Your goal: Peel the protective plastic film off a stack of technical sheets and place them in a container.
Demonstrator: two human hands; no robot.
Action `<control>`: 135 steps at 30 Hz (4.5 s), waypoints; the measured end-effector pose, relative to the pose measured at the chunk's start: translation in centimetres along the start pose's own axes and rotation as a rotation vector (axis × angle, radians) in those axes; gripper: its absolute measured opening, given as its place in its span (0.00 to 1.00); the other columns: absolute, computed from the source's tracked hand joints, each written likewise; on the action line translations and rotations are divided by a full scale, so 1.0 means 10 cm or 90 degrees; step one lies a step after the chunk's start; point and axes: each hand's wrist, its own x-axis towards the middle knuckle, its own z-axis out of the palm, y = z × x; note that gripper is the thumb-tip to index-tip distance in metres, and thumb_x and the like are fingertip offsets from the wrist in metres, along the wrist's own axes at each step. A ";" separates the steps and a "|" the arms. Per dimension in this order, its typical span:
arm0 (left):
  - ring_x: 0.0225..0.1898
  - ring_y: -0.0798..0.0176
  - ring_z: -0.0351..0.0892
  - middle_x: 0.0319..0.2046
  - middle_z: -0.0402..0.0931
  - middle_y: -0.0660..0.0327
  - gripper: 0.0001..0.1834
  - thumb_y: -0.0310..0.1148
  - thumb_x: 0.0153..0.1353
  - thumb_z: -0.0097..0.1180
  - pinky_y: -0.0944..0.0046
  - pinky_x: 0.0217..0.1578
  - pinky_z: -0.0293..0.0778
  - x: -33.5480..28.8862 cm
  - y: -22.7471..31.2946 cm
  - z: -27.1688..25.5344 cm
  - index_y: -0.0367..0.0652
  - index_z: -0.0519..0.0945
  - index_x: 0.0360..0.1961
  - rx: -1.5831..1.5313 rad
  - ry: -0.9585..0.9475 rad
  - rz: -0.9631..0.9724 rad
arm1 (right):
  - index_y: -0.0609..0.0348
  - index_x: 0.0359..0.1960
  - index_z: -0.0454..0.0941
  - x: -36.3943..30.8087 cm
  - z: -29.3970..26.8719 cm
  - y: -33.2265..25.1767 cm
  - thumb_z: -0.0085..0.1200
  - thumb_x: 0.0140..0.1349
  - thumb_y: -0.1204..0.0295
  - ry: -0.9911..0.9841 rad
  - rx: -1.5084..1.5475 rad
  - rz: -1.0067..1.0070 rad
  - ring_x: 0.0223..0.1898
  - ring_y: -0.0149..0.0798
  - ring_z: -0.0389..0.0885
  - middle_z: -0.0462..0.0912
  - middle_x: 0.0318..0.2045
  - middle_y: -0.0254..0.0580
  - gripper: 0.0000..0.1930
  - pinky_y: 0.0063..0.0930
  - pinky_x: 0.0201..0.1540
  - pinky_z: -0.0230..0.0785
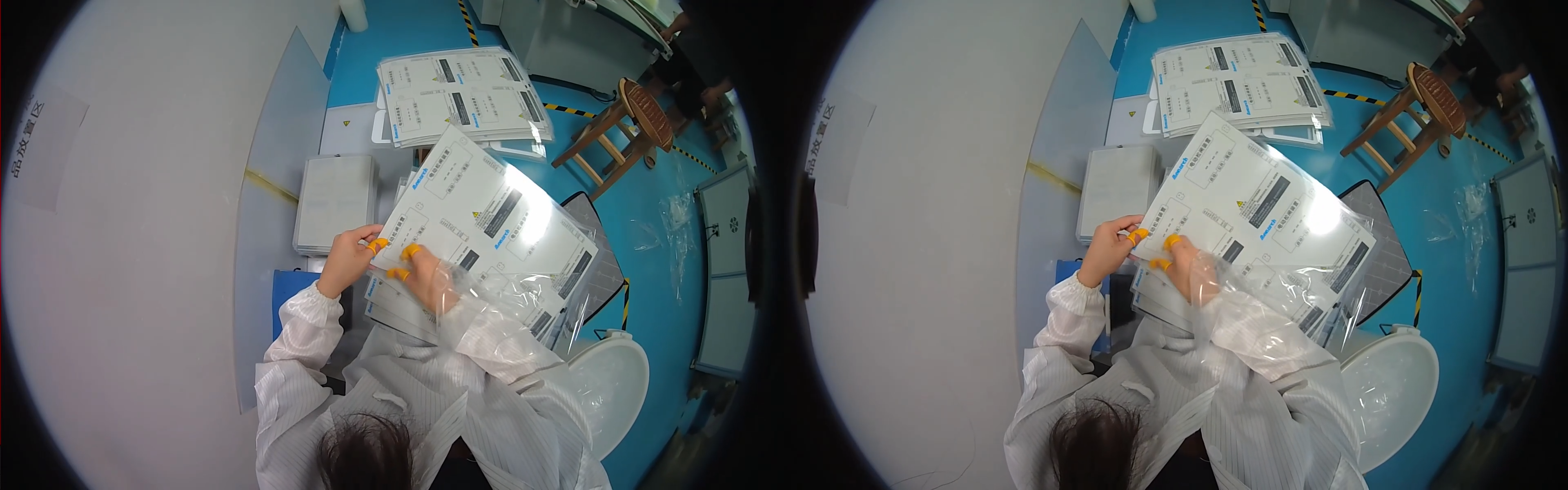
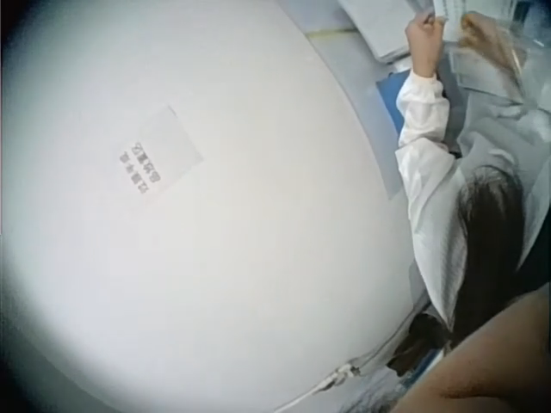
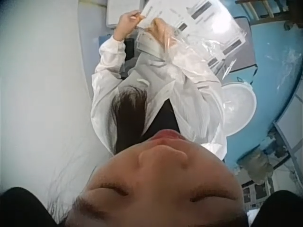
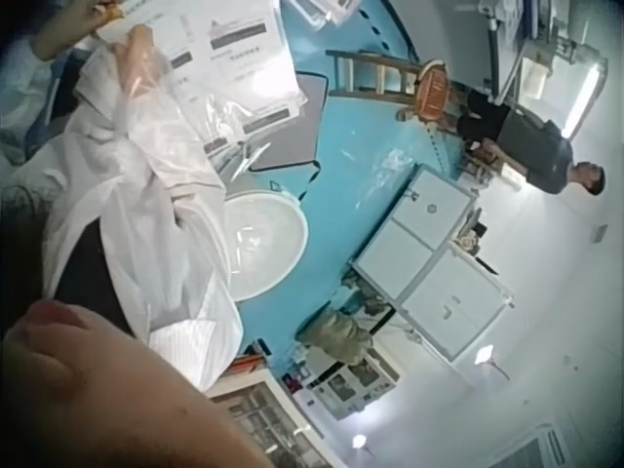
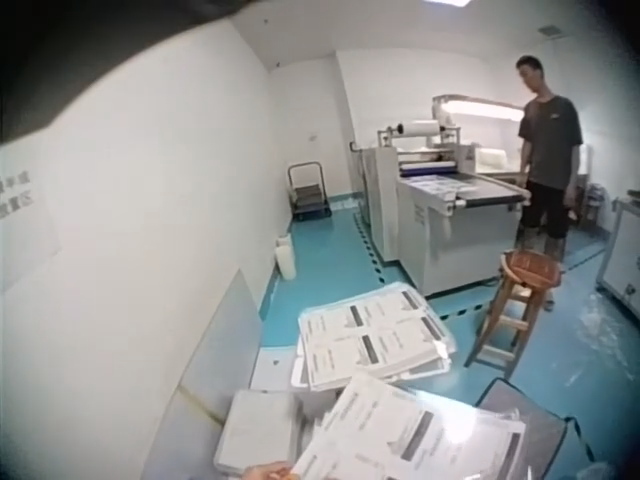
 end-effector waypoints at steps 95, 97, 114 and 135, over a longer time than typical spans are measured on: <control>0.37 0.68 0.74 0.37 0.77 0.55 0.19 0.28 0.53 0.57 0.71 0.40 0.69 2.07 -1.03 -0.31 0.33 0.74 0.47 -0.009 0.160 0.153 | 0.58 0.40 0.66 -1.26 -1.62 0.16 0.52 0.58 0.57 0.267 0.627 -0.025 0.13 0.23 0.61 0.66 0.16 0.30 0.19 0.15 0.16 0.52; 0.37 0.69 0.74 0.36 0.77 0.57 0.18 0.26 0.54 0.56 0.72 0.40 0.70 1.59 -0.89 -0.28 0.34 0.75 0.46 0.001 0.137 0.117 | 0.58 0.40 0.66 -1.04 -1.33 0.13 0.52 0.58 0.61 0.149 0.670 0.039 0.14 0.23 0.62 0.69 0.18 0.32 0.16 0.15 0.17 0.53; 0.31 0.54 0.77 0.33 0.78 0.48 0.16 0.22 0.52 0.53 0.66 0.34 0.73 -0.11 -0.69 0.07 0.38 0.76 0.45 0.347 0.001 0.068 | 0.66 0.39 0.72 -0.43 -0.33 0.58 0.49 0.58 0.75 0.031 0.396 0.171 0.25 0.23 0.67 0.73 0.22 0.31 0.09 0.18 0.30 0.62; 0.23 0.71 0.75 0.31 0.79 0.60 0.11 0.23 0.58 0.50 0.71 0.21 0.76 -0.18 -0.58 0.21 0.34 0.77 0.41 -0.015 -0.132 -0.113 | 0.61 0.35 0.75 -0.50 0.13 -0.01 0.62 0.47 0.67 -0.017 -0.071 -0.111 0.26 0.47 0.78 0.77 0.27 0.48 0.15 0.33 0.30 0.71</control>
